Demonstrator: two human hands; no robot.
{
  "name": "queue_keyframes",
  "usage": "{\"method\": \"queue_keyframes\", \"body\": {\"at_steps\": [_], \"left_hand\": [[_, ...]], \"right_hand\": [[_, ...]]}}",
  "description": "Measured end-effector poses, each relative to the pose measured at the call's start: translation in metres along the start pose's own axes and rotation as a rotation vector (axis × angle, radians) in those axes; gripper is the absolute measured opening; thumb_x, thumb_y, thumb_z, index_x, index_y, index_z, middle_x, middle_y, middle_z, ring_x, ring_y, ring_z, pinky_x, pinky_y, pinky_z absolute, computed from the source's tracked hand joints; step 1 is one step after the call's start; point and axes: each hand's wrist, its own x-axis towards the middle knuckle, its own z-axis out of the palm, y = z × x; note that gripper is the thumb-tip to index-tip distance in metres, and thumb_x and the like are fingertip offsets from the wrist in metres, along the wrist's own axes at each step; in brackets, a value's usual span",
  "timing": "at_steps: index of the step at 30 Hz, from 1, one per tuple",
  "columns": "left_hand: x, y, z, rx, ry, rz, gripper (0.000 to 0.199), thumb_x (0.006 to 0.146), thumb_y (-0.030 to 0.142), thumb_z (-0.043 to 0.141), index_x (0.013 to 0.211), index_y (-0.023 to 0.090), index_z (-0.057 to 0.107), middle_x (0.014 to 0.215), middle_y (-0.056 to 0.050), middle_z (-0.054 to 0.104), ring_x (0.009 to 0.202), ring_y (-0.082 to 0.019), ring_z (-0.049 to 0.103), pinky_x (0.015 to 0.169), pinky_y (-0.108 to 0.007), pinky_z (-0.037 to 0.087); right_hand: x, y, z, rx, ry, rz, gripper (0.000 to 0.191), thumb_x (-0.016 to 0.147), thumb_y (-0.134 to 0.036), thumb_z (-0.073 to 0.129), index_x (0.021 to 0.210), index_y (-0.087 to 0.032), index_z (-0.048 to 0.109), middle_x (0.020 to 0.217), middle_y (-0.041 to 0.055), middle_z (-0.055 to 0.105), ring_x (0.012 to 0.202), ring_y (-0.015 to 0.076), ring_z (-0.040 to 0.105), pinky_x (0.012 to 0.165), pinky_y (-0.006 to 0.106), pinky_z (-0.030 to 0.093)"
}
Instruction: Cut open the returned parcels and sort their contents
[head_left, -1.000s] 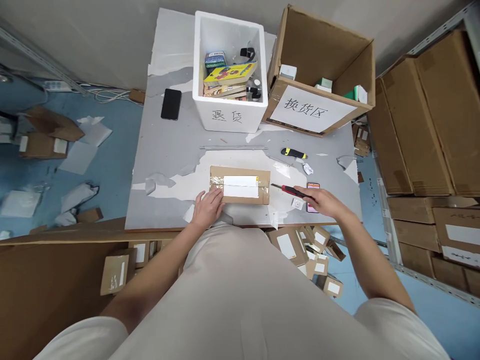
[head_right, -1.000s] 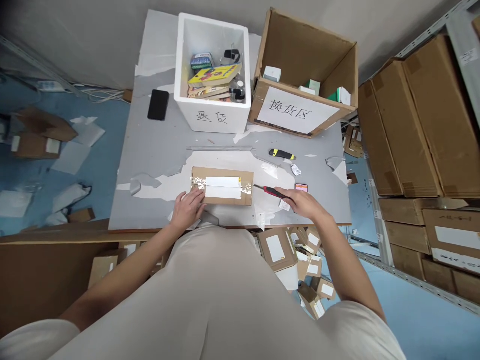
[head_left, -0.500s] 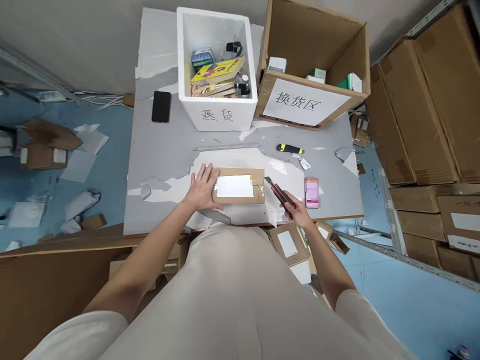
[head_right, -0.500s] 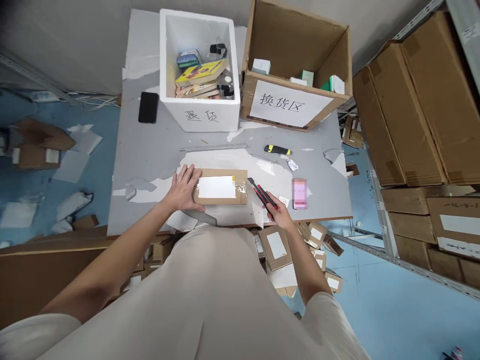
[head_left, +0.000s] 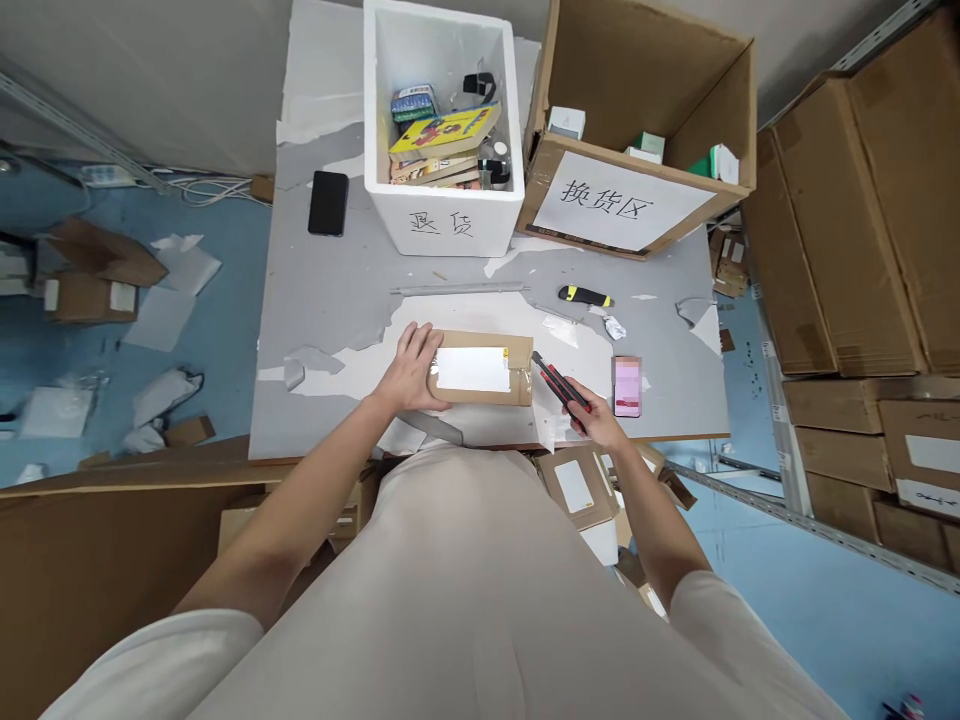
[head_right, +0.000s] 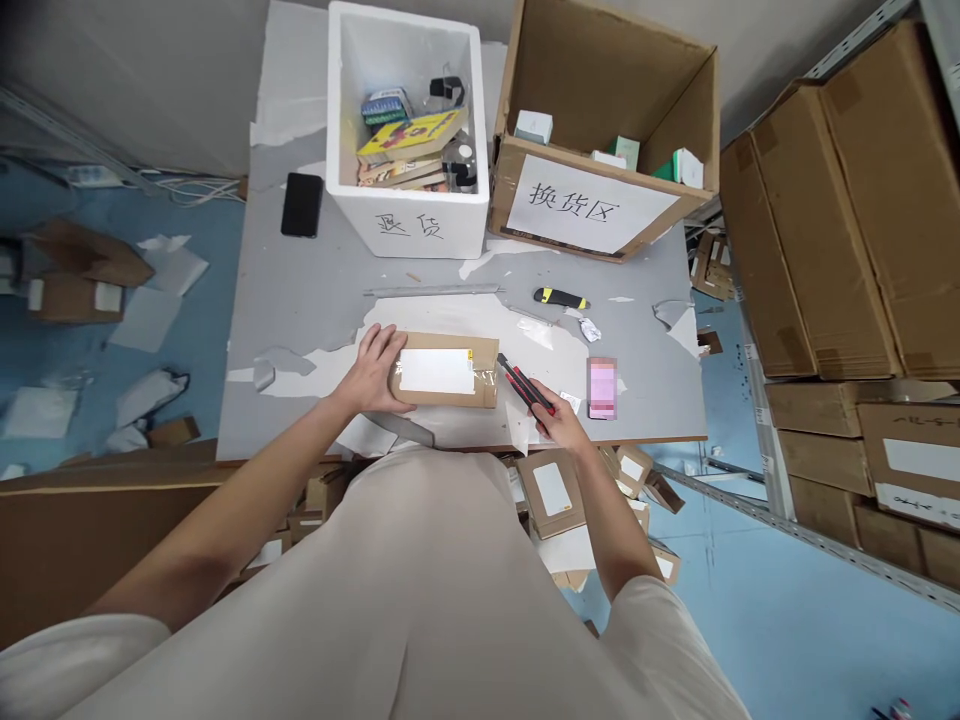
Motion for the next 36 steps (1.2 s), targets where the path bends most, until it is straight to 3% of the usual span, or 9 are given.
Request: {"method": "queue_keyframes", "body": {"at_steps": [7, 12, 20, 23, 27, 29, 31, 33, 36], "left_hand": [[-0.001, 0.0, 0.003, -0.015, 0.016, -0.032, 0.124, 0.04, 0.054, 0.079, 0.144, 0.011, 0.028, 0.149, -0.023, 0.024, 0.14, -0.048, 0.013, 0.113, -0.061, 0.017], [0.001, -0.003, 0.003, -0.018, -0.004, 0.017, 0.126, 0.042, 0.061, 0.076, 0.145, 0.01, 0.025, 0.148, -0.023, 0.026, 0.14, -0.047, 0.012, 0.114, -0.06, 0.013], [0.001, 0.0, 0.004, -0.024, 0.021, -0.041, 0.125, 0.04, 0.057, 0.08, 0.145, 0.012, 0.027, 0.15, -0.023, 0.024, 0.14, -0.048, 0.013, 0.113, -0.061, 0.017], [0.0, -0.002, 0.006, -0.031, 0.025, -0.023, 0.127, 0.041, 0.058, 0.08, 0.146, 0.011, 0.025, 0.151, -0.024, 0.023, 0.141, -0.048, 0.01, 0.113, -0.061, 0.015], [-0.004, -0.003, 0.004, -0.078, 0.001, -0.021, 0.129, 0.043, 0.065, 0.077, 0.147, 0.01, 0.024, 0.154, -0.025, 0.016, 0.142, -0.047, 0.005, 0.112, -0.063, 0.015], [-0.005, -0.006, 0.003, -0.146, 0.018, -0.074, 0.12, 0.054, 0.067, 0.071, 0.149, 0.012, 0.022, 0.156, -0.023, 0.013, 0.143, -0.044, 0.006, 0.112, -0.062, 0.017], [-0.002, -0.012, 0.002, -0.244, 0.102, -0.203, 0.096, 0.073, 0.062, 0.058, 0.149, 0.015, 0.024, 0.157, -0.018, 0.014, 0.145, -0.037, 0.011, 0.113, -0.057, 0.021], [0.004, -0.021, 0.003, -0.364, 0.183, -0.359, 0.071, 0.084, 0.053, 0.045, 0.145, 0.017, 0.034, 0.154, -0.015, 0.028, 0.143, -0.031, 0.024, 0.113, -0.051, 0.026], [0.01, -0.032, 0.003, -0.585, 0.213, -0.526, 0.057, 0.085, 0.048, 0.042, 0.131, 0.016, 0.051, 0.135, -0.015, 0.054, 0.124, -0.027, 0.051, 0.105, -0.047, 0.041]], "right_hand": [[-0.015, 0.007, -0.019, -0.069, -0.083, 0.07, 0.068, 0.082, -0.044, 0.06, 0.144, -0.023, 0.039, 0.067, -0.004, 0.055, 0.038, 0.0049, 0.037, 0.035, 0.019, 0.028], [-0.018, 0.008, -0.013, -0.067, -0.071, 0.091, 0.069, 0.082, -0.044, 0.059, 0.144, -0.022, 0.039, 0.066, -0.0048, 0.054, 0.038, 0.0044, 0.036, 0.035, 0.019, 0.028], [-0.041, 0.026, 0.0, -0.035, -0.085, 0.105, 0.073, 0.078, -0.046, 0.062, 0.143, -0.02, 0.041, 0.063, -0.0034, 0.056, 0.036, 0.0062, 0.038, 0.034, 0.021, 0.029], [-0.053, 0.031, 0.001, -0.039, -0.02, 0.088, 0.07, 0.079, -0.047, 0.062, 0.141, -0.02, 0.043, 0.068, -0.0008, 0.06, 0.037, 0.0063, 0.04, 0.034, 0.022, 0.031], [-0.058, 0.033, -0.002, 0.046, 0.191, 0.036, 0.071, 0.079, -0.051, 0.06, 0.141, -0.023, 0.039, 0.077, 0.0019, 0.064, 0.042, 0.0093, 0.048, 0.035, 0.023, 0.036], [-0.053, 0.034, 0.007, 0.14, 0.301, -0.006, 0.063, 0.078, -0.055, 0.061, 0.131, -0.024, 0.046, 0.088, 0.0048, 0.066, 0.054, 0.0133, 0.058, 0.042, 0.026, 0.046], [-0.043, 0.033, 0.028, 0.269, 0.352, -0.007, 0.054, 0.075, -0.059, 0.063, 0.116, -0.026, 0.05, 0.103, 0.0072, 0.066, 0.07, 0.0168, 0.065, 0.052, 0.029, 0.053], [-0.03, 0.03, 0.056, 0.408, 0.33, 0.027, 0.05, 0.074, -0.061, 0.063, 0.109, -0.029, 0.048, 0.118, 0.0066, 0.063, 0.083, 0.0189, 0.067, 0.059, 0.031, 0.056], [-0.003, 0.021, 0.09, 0.527, 0.299, 0.023, 0.047, 0.075, -0.061, 0.062, 0.107, -0.031, 0.046, 0.126, 0.0048, 0.059, 0.085, 0.0187, 0.068, 0.063, 0.034, 0.057]]}}
